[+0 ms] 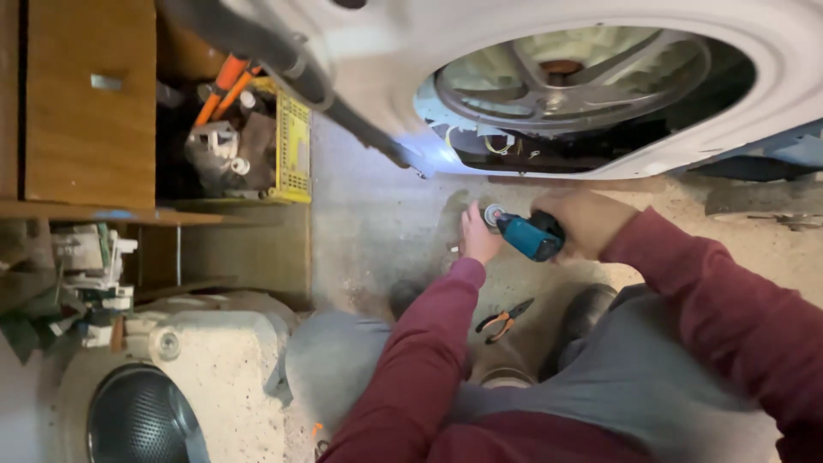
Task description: The person works on the internal components of a washing machine, using a flashlight to illuminate the area. They apply a substance from a spray can to the wiring and use a screwdriver to manipulate parts inside the machine's drum housing.
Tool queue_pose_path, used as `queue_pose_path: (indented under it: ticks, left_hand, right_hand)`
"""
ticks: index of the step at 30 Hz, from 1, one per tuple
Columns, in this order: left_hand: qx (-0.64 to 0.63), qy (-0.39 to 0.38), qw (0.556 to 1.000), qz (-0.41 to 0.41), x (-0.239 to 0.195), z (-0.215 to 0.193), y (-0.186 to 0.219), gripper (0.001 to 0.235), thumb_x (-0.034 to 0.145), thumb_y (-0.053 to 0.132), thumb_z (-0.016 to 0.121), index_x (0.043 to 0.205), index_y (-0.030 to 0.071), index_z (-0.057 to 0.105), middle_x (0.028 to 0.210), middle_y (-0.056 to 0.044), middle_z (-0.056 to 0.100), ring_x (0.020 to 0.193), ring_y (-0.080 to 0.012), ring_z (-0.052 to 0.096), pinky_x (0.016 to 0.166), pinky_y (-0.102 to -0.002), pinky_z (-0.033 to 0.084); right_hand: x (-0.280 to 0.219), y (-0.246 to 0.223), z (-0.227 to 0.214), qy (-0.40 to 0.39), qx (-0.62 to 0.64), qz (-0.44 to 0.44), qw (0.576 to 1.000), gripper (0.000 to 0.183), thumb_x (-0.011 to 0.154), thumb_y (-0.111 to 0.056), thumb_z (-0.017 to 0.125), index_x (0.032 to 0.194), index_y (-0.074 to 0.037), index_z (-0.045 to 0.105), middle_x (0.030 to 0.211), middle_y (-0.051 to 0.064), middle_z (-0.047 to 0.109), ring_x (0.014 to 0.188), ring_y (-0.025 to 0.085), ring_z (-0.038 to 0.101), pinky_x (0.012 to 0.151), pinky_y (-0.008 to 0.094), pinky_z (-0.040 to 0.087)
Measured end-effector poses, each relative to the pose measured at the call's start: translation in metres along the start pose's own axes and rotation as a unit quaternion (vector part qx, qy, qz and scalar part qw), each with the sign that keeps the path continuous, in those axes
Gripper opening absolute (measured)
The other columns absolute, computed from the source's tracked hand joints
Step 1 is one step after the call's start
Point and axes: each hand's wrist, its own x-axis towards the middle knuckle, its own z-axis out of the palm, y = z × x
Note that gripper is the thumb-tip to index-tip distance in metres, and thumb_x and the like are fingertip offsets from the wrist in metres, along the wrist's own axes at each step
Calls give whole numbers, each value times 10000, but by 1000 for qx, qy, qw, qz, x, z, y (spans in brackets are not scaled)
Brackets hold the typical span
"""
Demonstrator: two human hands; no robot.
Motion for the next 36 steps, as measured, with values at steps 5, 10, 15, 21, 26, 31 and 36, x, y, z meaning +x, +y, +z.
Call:
queue_pose_path:
  ticks: [5,10,15,21,26,31,36]
  left_hand:
    - [62,-44,997,-26,-5,-26,4,1067,615,208,897,1524,88,351,1373,-231,511,1255,-456,536,1026,-507,478]
    - [99,-164,980,53,-17,-66,4,1012,682,229,865,1553,91,369,1429,-231,510,1284,-453,535,1045,-502,470]
    - [97,-309,934,149,-39,-124,49,898,753,289,874,1517,87,448,1455,-227,519,1320,-444,521,1073,-506,441]
    - [74,-472,839,260,-66,-177,142,776,837,360,887,1473,79,542,1486,-224,531,1362,-434,504,1106,-511,405]
    - [72,-572,806,132,-41,-207,167,503,936,409,725,1337,111,659,1347,-112,690,1300,-338,641,1134,-458,488]
    - [368,-424,819,115,54,-252,37,723,687,319,901,1278,29,603,1219,-217,666,1161,-397,624,991,-447,508]
    - [293,-316,902,-13,99,-269,-72,778,697,345,893,1360,78,586,1261,-177,694,1169,-342,668,1004,-419,525]
  right_hand:
    - [16,16,23,31,-19,13,999,666,483,-204,948,1044,-68,617,1051,171,675,1002,408,660,856,489,533]
    - [17,1,26,-36,11,45,998,716,583,-255,903,1216,-137,590,999,182,713,1006,411,675,862,498,540]
    - [27,1,44,-66,-8,14,998,669,547,-289,903,1142,-157,628,1066,172,668,967,406,680,814,523,556]
    - [9,-28,31,107,83,-24,991,646,563,-367,899,1072,-85,616,984,167,645,921,410,656,757,523,540]
    - [-23,-58,28,68,110,-30,991,604,599,-398,879,1055,-99,618,997,135,640,942,369,655,766,497,544]
    - [-41,-72,31,-5,119,-140,983,765,490,-437,941,1097,-92,628,1070,147,632,963,392,633,764,489,540]
    - [-28,-59,34,18,59,-67,996,854,438,-295,946,1206,-100,629,1189,152,652,1031,386,642,831,458,547]
